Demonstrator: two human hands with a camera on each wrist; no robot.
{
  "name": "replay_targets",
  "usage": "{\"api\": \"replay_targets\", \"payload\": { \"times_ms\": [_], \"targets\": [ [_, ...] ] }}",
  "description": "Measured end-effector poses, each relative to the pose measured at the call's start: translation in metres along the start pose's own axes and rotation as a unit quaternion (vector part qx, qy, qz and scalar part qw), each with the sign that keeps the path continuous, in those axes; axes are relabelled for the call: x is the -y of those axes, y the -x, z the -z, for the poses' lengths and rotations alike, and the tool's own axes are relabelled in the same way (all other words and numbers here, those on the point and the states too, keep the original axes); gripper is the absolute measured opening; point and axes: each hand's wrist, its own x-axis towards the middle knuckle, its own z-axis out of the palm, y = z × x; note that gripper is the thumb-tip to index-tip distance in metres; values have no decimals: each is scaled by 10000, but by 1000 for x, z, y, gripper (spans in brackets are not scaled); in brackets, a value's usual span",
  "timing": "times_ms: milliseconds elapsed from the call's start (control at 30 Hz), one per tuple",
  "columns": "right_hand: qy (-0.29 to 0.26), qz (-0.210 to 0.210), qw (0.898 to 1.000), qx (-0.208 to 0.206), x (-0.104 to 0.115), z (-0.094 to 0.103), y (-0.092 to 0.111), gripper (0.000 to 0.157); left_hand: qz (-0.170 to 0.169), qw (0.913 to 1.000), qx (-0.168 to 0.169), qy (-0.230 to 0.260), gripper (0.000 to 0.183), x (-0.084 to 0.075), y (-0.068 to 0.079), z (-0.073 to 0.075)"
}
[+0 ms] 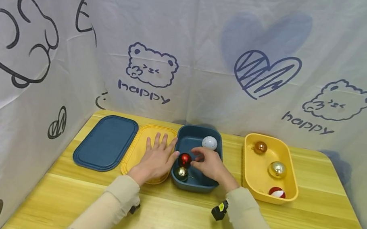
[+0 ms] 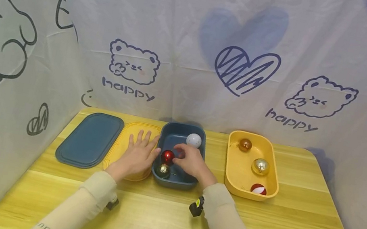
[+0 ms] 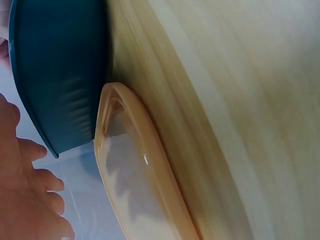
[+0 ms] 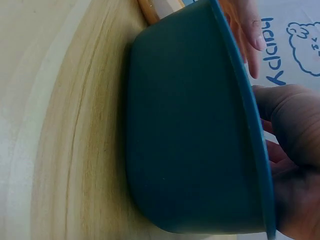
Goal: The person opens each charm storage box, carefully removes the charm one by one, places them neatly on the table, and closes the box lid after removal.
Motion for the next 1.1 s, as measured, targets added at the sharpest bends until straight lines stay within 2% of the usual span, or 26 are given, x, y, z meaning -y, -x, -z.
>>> {"api": "replay_targets", "payload": {
  "times_ms": [333,533,1100],
  "targets": [
    [139,-284,9995,34,-4,-10,-7,47,55,9997,19,-232,62,-2,0,-9],
    [-52,-417,9991,8,-4,-14,-10,48,67,9996,-41,-283,63,-1,-1,-12],
    [-67,-387,9991,164,-6,-21,-15,53,68,9995,-57,-293,61,-1,0,-13]
  ]
}}
